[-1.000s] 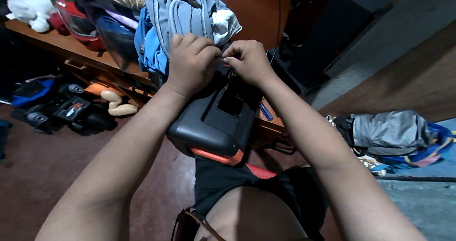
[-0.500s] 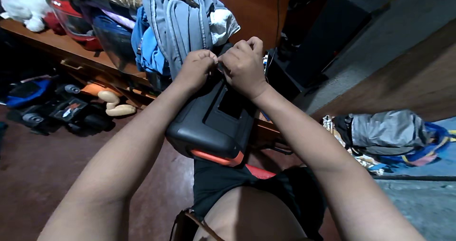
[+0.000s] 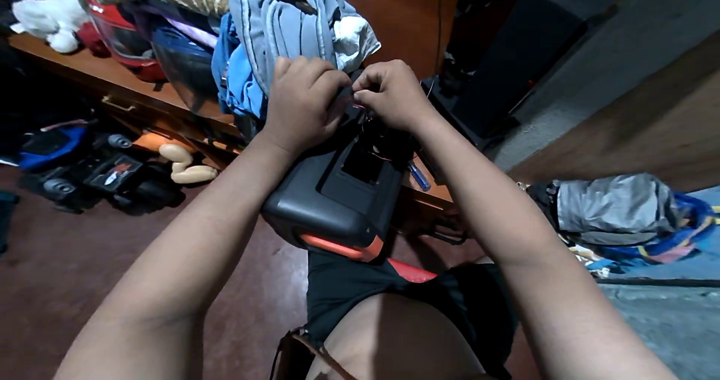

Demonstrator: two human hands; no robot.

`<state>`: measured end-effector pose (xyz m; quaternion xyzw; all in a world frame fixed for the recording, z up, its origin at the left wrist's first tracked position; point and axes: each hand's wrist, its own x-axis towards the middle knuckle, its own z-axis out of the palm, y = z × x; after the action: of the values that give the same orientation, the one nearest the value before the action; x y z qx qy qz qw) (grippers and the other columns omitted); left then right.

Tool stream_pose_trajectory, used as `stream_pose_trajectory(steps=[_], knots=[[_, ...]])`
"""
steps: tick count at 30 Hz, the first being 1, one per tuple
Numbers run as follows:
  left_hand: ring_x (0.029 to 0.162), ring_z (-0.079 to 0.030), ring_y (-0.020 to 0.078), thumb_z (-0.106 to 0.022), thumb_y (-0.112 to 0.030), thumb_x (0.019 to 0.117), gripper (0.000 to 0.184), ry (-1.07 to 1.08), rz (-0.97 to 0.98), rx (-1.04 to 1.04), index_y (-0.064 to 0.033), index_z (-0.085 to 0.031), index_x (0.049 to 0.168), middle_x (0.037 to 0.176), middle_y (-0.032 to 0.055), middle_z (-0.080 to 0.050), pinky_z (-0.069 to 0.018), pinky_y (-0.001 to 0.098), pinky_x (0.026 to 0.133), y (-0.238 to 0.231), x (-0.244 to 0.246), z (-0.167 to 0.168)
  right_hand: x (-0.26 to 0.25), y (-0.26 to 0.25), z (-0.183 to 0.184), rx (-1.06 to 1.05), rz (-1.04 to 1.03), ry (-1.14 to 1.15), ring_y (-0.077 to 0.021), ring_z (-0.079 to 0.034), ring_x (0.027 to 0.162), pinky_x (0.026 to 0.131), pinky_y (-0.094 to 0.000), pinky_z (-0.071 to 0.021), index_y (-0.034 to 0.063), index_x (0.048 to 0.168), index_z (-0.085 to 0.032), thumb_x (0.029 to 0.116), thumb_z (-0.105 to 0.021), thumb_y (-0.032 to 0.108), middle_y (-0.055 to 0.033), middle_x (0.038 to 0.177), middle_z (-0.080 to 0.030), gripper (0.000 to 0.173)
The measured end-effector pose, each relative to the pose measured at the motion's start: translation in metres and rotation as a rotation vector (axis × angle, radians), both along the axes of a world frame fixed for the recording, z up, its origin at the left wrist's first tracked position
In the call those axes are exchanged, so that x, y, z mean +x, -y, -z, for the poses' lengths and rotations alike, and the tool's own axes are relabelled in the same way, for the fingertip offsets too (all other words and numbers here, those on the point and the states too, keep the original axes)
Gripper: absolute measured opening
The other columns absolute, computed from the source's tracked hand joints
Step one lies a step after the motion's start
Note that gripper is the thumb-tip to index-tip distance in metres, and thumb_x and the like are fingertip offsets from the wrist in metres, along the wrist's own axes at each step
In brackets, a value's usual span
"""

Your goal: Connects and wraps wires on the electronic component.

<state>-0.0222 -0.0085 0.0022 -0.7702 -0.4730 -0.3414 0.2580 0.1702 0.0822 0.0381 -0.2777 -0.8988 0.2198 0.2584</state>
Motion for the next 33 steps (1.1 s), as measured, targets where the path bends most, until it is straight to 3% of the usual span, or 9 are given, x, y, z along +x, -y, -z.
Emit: stream_pose_trajectory(steps=[7, 12, 14, 18, 22, 25, 27, 29, 33], knots=[[0.091, -0.064, 0.0355, -0.049, -0.022, 0.1088, 0.022, -0.15, -0.067, 0.113, -0.0067, -0.065, 0.105, 0.102, 0.0147, -0.07, -0.0433, 0.0515, 0.08, -0.002, 0.004, -0.001, 0.001, 0.003, 0.002, 0.031, -0.015, -0.013, -0.0094, -0.068, 0.089, 0.099, -0.0517, -0.0448, 0.0133, 0.098, -0.077, 0.0956, -0.068, 0.02, 0.0031, 0.091, -0.075, 0.012], [0.104, -0.066, 0.0381, -0.042, -0.025, 0.1078, 0.034, 0.141, -0.06, -0.273, 0.0006, -0.065, 0.106, 0.104, 0.0209, -0.069, -0.0421, 0.059, 0.095, -0.002, 0.013, -0.001, -0.002, 0.019, 0.021, 0.453, 0.116, -0.043, -0.0181, -0.068, 0.099, 0.104, -0.0539, -0.0365, 0.0159, 0.096, -0.08, 0.0952, -0.064, 0.02, 0.0018, 0.095, -0.077, 0.016], [0.1, -0.064, 0.0279, -0.041, -0.025, 0.1086, 0.033, 0.345, -0.051, -0.454, -0.0012, -0.064, 0.105, 0.099, 0.0153, -0.067, -0.0425, 0.0521, 0.098, -0.003, 0.016, -0.002, -0.006, 0.018, 0.035, 0.684, 0.159, -0.119, -0.0214, -0.069, 0.094, 0.101, -0.0537, -0.0388, 0.0149, 0.09, -0.079, 0.0933, -0.065, 0.019, 0.0001, 0.088, -0.076, 0.014], [0.07, -0.053, 0.0057, -0.045, -0.021, 0.109, 0.025, 0.765, 0.099, -0.688, -0.0075, -0.062, 0.096, 0.079, -0.0009, -0.057, -0.046, 0.0279, 0.069, -0.005, 0.018, -0.001, -0.007, 0.015, 0.047, 0.905, 0.177, -0.189, -0.024, -0.069, 0.092, 0.1, -0.0539, -0.0407, 0.013, 0.084, -0.076, 0.0917, -0.068, 0.019, -0.0017, 0.084, -0.075, 0.013], [0.074, -0.057, 0.0039, -0.043, -0.019, 0.1058, 0.026, 0.914, 0.188, -0.64, -0.0082, -0.064, 0.096, 0.081, -0.0038, -0.06, -0.0482, 0.0259, 0.072, -0.008, 0.016, 0.004, -0.004, 0.015, 0.037, 0.707, 0.174, -0.133, -0.0209, -0.069, 0.095, 0.101, -0.0535, -0.0393, 0.0156, 0.092, -0.08, 0.0939, -0.065, 0.018, 0.0008, 0.091, -0.077, 0.015], [0.087, -0.062, 0.0087, -0.044, -0.026, 0.108, 0.029, 0.706, 0.071, -0.475, -0.0055, -0.065, 0.112, 0.096, 0.0041, -0.065, -0.0517, 0.0314, 0.084, -0.003, 0.013, 0.001, 0.0, 0.015, 0.019, 0.405, 0.175, -0.062, -0.0179, -0.068, 0.101, 0.103, -0.0538, -0.0366, 0.0161, 0.102, -0.08, 0.0975, -0.062, 0.021, 0.0023, 0.099, -0.078, 0.019], [0.101, -0.065, 0.02, -0.048, -0.028, 0.1052, 0.031, 0.525, -0.009, -0.339, -0.0044, -0.064, 0.117, 0.106, 0.0105, -0.069, -0.0466, 0.0464, 0.098, -0.002, 0.01, 0.002, 0.002, 0.013, 0.01, 0.237, 0.165, -0.033, -0.0145, -0.068, 0.1, 0.106, -0.0539, -0.0355, 0.0161, 0.104, -0.079, 0.0983, -0.063, 0.023, 0.003, 0.099, -0.077, 0.019], [0.101, -0.064, 0.03, -0.05, -0.03, 0.1043, 0.034, 0.361, -0.052, -0.205, -0.0033, -0.065, 0.118, 0.107, 0.0148, -0.069, -0.0424, 0.056, 0.095, -0.002, 0.007, 0.003, 0.002, 0.011, 0.003, 0.135, 0.16, -0.012, -0.0109, -0.068, 0.097, 0.106, -0.0549, -0.0366, 0.0164, 0.103, -0.079, 0.0977, -0.065, 0.024, 0.0041, 0.097, -0.076, 0.017], [0.106, -0.066, 0.0368, -0.054, -0.031, 0.105, 0.029, 0.132, -0.071, -0.042, -0.0072, -0.069, 0.115, 0.113, 0.0178, -0.07, -0.0448, 0.0569, 0.09, -0.002, 0.005, 0.002, 0.002, 0.01, -0.002, 0.025, 0.119, 0.013, -0.0107, -0.068, 0.092, 0.103, -0.0556, -0.0389, 0.0155, 0.101, -0.078, 0.0967, -0.068, 0.023, 0.0033, 0.093, -0.075, 0.013]])
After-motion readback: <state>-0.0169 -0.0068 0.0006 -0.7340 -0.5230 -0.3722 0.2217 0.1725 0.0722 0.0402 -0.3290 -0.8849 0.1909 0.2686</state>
